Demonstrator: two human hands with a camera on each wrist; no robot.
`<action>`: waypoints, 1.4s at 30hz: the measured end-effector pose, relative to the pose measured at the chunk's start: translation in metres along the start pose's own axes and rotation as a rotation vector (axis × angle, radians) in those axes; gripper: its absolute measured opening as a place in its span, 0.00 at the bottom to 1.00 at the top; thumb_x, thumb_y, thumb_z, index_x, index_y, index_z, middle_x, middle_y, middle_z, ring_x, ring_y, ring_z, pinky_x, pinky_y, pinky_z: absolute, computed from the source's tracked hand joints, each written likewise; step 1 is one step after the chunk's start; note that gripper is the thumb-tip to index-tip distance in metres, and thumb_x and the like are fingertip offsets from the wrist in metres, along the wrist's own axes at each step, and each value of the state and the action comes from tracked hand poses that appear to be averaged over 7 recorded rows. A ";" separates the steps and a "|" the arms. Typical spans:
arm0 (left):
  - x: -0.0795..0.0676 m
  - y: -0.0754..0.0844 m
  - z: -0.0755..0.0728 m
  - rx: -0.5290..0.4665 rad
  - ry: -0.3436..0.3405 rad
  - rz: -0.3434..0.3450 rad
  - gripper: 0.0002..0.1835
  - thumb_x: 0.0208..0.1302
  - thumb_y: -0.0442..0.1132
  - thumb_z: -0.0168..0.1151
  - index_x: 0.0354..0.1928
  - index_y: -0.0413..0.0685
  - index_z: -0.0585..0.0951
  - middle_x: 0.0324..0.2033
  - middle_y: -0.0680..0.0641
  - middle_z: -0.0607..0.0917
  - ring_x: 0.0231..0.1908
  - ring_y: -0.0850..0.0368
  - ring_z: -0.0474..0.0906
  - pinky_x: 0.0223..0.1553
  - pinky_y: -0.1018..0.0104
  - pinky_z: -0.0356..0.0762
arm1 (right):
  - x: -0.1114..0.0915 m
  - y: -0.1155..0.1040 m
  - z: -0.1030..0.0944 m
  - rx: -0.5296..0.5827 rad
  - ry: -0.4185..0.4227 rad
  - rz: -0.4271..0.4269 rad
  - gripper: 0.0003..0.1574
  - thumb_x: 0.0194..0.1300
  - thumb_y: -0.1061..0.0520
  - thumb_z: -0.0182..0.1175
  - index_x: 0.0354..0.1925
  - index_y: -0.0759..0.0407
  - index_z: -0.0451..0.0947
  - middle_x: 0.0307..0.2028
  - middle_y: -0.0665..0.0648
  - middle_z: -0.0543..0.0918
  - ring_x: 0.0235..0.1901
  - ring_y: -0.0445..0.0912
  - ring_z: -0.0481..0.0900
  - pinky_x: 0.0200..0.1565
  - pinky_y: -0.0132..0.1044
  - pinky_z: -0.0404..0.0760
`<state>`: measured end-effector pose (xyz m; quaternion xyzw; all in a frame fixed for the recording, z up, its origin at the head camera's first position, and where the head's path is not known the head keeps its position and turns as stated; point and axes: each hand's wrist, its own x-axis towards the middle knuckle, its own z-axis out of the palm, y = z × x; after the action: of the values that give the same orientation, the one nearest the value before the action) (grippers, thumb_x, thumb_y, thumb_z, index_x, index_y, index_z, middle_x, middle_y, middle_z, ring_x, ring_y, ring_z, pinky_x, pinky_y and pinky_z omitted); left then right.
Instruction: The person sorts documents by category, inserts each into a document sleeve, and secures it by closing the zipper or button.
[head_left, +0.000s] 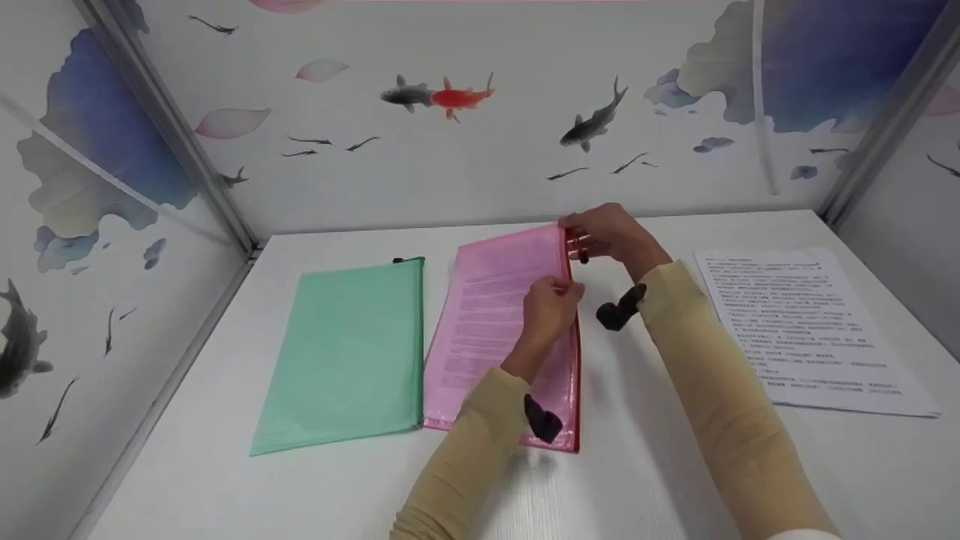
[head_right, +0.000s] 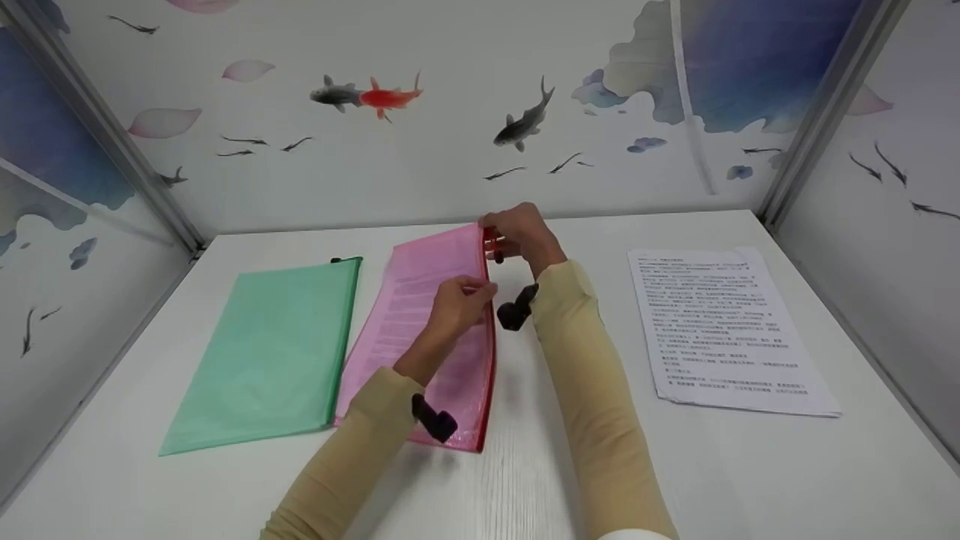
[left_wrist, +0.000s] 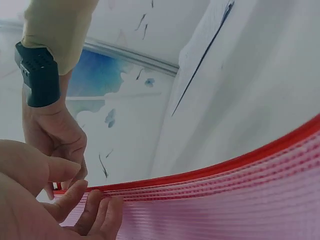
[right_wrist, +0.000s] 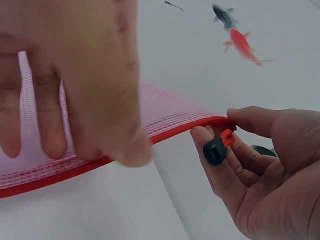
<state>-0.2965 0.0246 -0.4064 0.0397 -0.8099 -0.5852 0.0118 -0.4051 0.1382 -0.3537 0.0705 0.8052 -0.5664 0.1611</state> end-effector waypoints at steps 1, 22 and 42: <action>0.002 0.005 0.000 -0.014 -0.002 -0.018 0.11 0.59 0.44 0.61 0.34 0.43 0.82 0.28 0.49 0.83 0.28 0.61 0.75 0.30 0.71 0.74 | -0.001 0.000 -0.001 -0.005 -0.002 0.003 0.21 0.61 0.46 0.58 0.46 0.58 0.76 0.44 0.57 0.79 0.37 0.46 0.82 0.40 0.36 0.82; 0.032 0.031 0.004 -0.325 -0.020 -0.368 0.13 0.53 0.49 0.66 0.26 0.47 0.83 0.22 0.50 0.85 0.25 0.58 0.76 0.31 0.66 0.77 | -0.009 -0.001 -0.006 -0.082 0.005 -0.027 0.20 0.61 0.47 0.59 0.42 0.61 0.79 0.37 0.55 0.79 0.36 0.45 0.77 0.39 0.35 0.80; 0.031 0.027 0.006 -0.409 0.017 -0.336 0.10 0.54 0.43 0.64 0.26 0.42 0.83 0.18 0.50 0.82 0.21 0.60 0.73 0.24 0.69 0.74 | -0.013 -0.005 0.000 -0.086 0.023 -0.057 0.21 0.61 0.48 0.57 0.45 0.63 0.76 0.44 0.59 0.78 0.43 0.48 0.80 0.43 0.41 0.81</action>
<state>-0.3295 0.0360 -0.3832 0.1753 -0.6567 -0.7301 -0.0707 -0.3944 0.1371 -0.3449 0.0470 0.8322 -0.5348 0.1386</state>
